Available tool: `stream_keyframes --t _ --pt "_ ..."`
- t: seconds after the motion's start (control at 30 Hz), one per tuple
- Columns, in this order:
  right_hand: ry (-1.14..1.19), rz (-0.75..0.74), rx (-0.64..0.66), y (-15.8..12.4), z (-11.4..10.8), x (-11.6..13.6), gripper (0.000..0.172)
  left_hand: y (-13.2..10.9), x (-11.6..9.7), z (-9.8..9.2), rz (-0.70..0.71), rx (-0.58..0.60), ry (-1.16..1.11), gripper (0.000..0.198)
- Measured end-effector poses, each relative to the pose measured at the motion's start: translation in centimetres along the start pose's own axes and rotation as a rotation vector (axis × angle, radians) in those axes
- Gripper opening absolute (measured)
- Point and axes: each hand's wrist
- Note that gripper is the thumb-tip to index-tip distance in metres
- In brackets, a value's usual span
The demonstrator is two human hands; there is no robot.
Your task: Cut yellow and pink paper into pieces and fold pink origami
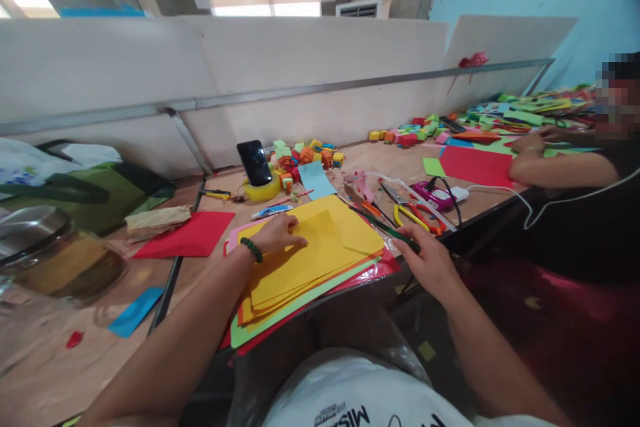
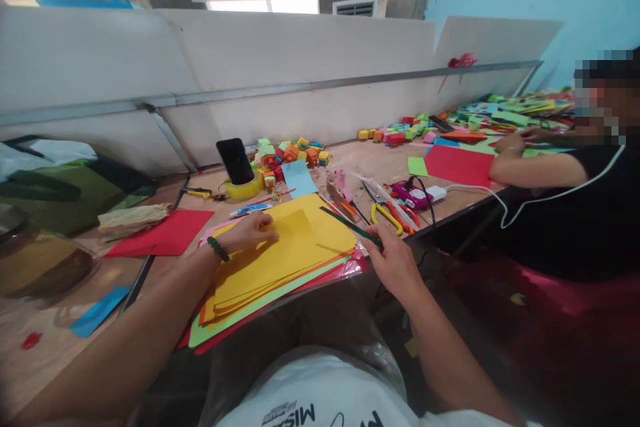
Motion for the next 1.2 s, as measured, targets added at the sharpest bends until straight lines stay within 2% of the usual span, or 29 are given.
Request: stream_keyframes --t 0.23,0.37,0.53,0.63,0.7,0.8,0.87,0.93,1.2 --pt "-0.086 0.013 0.097 0.3 -0.1 -0.3 0.023 0.2 -0.8 -0.4 0.053 -0.045 -0.068 0.031" --pt "-0.016 -0.007 0.203 0.2 -0.4 -0.1 0.022 0.2 -1.1 -0.5 0.056 -0.059 -0.076 0.033" --pt "0.027 0.021 0.318 -0.4 -1.1 -0.7 0.021 0.0 -1.2 0.4 0.022 -0.100 -0.019 0.037" --pt "0.045 0.033 0.345 -0.6 -1.4 -1.3 0.022 -0.5 -2.4 1.1 0.044 -0.117 0.093 0.051" --pt "0.077 0.039 0.364 -0.7 -1.6 -1.7 0.023 -1.0 -3.5 1.5 0.113 -0.022 0.182 0.060" --pt "0.124 0.050 0.389 -0.6 -1.6 -2.0 0.025 -1.6 -5.0 2.0 0.222 0.242 0.230 0.061" --pt "0.144 0.053 0.401 -0.5 -1.5 -2.2 0.026 -1.8 -5.5 2.3 0.239 0.354 0.239 0.061" --pt "0.164 0.064 0.412 -0.4 -1.4 -2.3 0.027 -1.9 -5.6 2.6 0.231 0.390 0.263 0.061" --pt "0.207 0.074 0.426 -0.3 -1.5 -2.1 0.026 -1.8 -5.4 3.1 0.233 0.374 0.308 0.062"
Point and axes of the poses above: each hand's wrist, its own y-axis towards the middle knuckle, its own z-axis out of the palm, x = y × z, and after that the axes turned 13 degrees about z, right-handed
